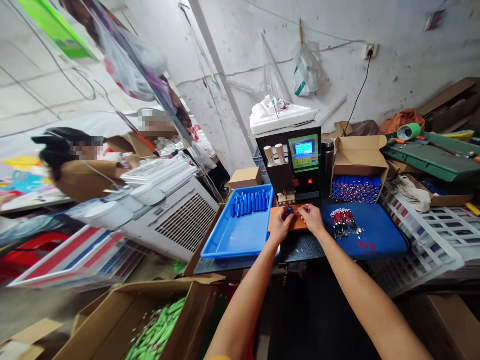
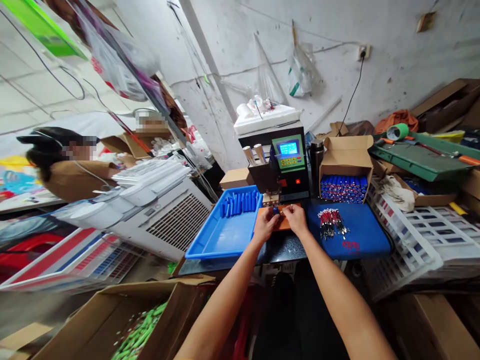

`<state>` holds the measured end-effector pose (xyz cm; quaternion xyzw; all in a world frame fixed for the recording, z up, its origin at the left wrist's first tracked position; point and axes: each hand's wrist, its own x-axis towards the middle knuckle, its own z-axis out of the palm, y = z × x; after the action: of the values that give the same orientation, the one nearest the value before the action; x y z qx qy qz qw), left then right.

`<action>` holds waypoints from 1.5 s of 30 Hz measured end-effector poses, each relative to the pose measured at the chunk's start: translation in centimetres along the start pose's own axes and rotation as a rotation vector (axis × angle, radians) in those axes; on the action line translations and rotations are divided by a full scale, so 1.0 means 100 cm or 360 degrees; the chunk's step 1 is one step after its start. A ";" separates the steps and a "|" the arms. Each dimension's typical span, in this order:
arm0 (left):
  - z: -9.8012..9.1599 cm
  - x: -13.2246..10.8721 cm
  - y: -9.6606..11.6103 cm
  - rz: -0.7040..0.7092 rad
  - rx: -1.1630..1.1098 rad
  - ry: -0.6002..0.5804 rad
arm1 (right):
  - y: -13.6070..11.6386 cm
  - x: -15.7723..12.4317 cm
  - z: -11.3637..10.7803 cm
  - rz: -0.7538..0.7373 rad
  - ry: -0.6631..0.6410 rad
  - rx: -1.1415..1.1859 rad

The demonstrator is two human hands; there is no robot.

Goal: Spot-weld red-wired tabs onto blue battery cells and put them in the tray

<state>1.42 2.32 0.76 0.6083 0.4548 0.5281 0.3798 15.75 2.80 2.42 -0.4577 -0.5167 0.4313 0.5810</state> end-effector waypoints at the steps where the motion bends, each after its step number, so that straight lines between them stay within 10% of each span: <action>1: 0.000 0.000 -0.001 0.0003 -0.0005 0.0009 | -0.001 0.001 0.001 0.0000 0.0006 0.0009; 45: 0.001 -0.001 0.007 0.0022 -0.0029 0.0067 | -0.004 0.008 0.026 -0.0156 0.0027 -0.0132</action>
<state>1.62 2.01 1.39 0.5967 0.4537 0.5475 0.3720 13.29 3.70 3.14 -0.4591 -0.5511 0.3766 0.5863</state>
